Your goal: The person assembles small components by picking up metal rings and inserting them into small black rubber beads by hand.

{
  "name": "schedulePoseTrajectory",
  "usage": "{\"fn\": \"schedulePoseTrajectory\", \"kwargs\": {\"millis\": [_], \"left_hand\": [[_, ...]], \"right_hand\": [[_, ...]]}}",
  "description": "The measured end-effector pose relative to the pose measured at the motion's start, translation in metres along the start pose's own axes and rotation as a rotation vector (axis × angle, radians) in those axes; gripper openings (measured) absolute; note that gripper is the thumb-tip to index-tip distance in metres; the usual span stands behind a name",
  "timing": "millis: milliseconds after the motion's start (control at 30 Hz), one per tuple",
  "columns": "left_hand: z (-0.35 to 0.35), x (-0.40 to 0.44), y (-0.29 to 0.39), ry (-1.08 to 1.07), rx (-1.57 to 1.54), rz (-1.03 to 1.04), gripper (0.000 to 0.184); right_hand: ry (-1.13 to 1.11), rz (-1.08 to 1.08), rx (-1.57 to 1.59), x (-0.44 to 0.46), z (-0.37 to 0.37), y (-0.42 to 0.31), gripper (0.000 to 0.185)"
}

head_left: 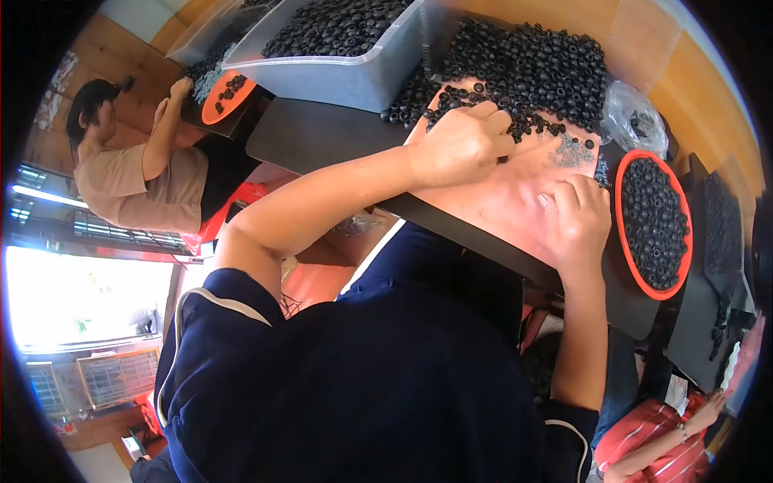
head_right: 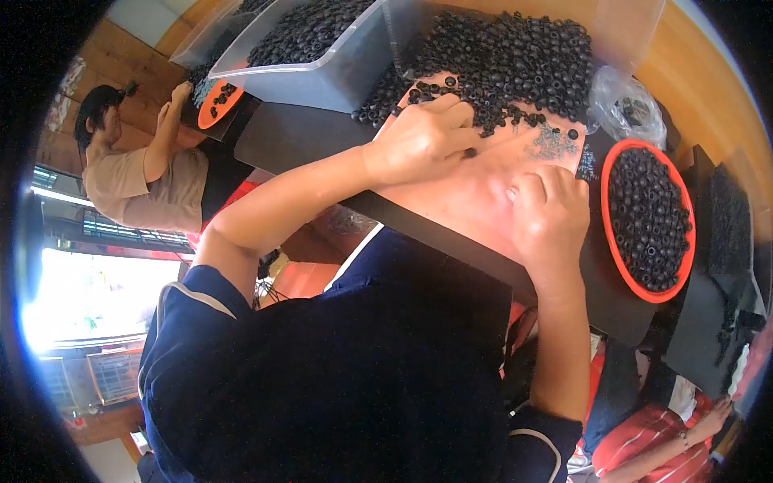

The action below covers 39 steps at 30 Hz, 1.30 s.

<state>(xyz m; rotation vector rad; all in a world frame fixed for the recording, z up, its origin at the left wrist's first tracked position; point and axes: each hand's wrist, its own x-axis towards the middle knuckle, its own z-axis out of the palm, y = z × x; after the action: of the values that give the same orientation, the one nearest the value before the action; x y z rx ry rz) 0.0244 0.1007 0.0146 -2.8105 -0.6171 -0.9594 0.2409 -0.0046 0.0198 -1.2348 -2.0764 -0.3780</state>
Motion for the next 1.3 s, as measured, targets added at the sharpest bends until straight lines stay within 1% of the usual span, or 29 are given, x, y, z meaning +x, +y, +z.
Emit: {"fn": "schedulePoseTrajectory", "kwargs": {"millis": [67, 200, 300, 400, 500, 700, 800, 1000, 1100, 1200, 1300], "left_hand": [[-0.012, -0.007, 0.007, 0.002, -0.005, -0.051, 0.014], [-0.022, -0.019, 0.009, 0.121, -0.102, -0.165, 0.014], [-0.022, -0.022, 0.010, 0.129, -0.175, -0.188, 0.006], [-0.022, -0.017, 0.012, 0.082, -0.054, -0.243, 0.004], [-0.021, -0.014, 0.008, 0.025, 0.013, -0.261, 0.011], [-0.024, -0.019, 0.003, -0.052, 0.046, -0.211, 0.017], [-0.022, -0.020, 0.001, -0.003, 0.055, -0.136, 0.016], [-0.009, -0.008, -0.006, -0.040, 0.145, 0.009, 0.009], [-0.009, -0.004, 0.000, -0.063, 0.104, 0.036, 0.009], [-0.008, -0.006, 0.007, -0.106, 0.139, 0.046, 0.010], [-0.012, -0.007, 0.011, -0.111, 0.136, 0.022, 0.009]], "right_hand": [[0.044, 0.014, 0.040, 0.000, -0.001, 0.002, 0.017], [0.060, 0.055, 0.074, -0.002, 0.000, 0.003, 0.016], [0.075, 0.050, 0.088, -0.002, 0.001, 0.003, 0.016], [0.082, 0.041, 0.098, -0.002, 0.001, 0.002, 0.015], [0.082, 0.040, 0.114, -0.002, 0.000, 0.001, 0.015], [0.076, 0.039, 0.139, -0.002, -0.002, 0.000, 0.014], [0.078, 0.035, 0.149, -0.001, -0.002, -0.001, 0.014], [0.086, 0.036, 0.155, -0.001, -0.003, -0.001, 0.015], [0.097, 0.041, 0.156, -0.002, -0.004, 0.001, 0.015], [0.109, 0.046, 0.155, -0.002, -0.004, 0.001, 0.016], [0.107, 0.051, 0.157, -0.003, -0.002, 0.002, 0.016]]}}
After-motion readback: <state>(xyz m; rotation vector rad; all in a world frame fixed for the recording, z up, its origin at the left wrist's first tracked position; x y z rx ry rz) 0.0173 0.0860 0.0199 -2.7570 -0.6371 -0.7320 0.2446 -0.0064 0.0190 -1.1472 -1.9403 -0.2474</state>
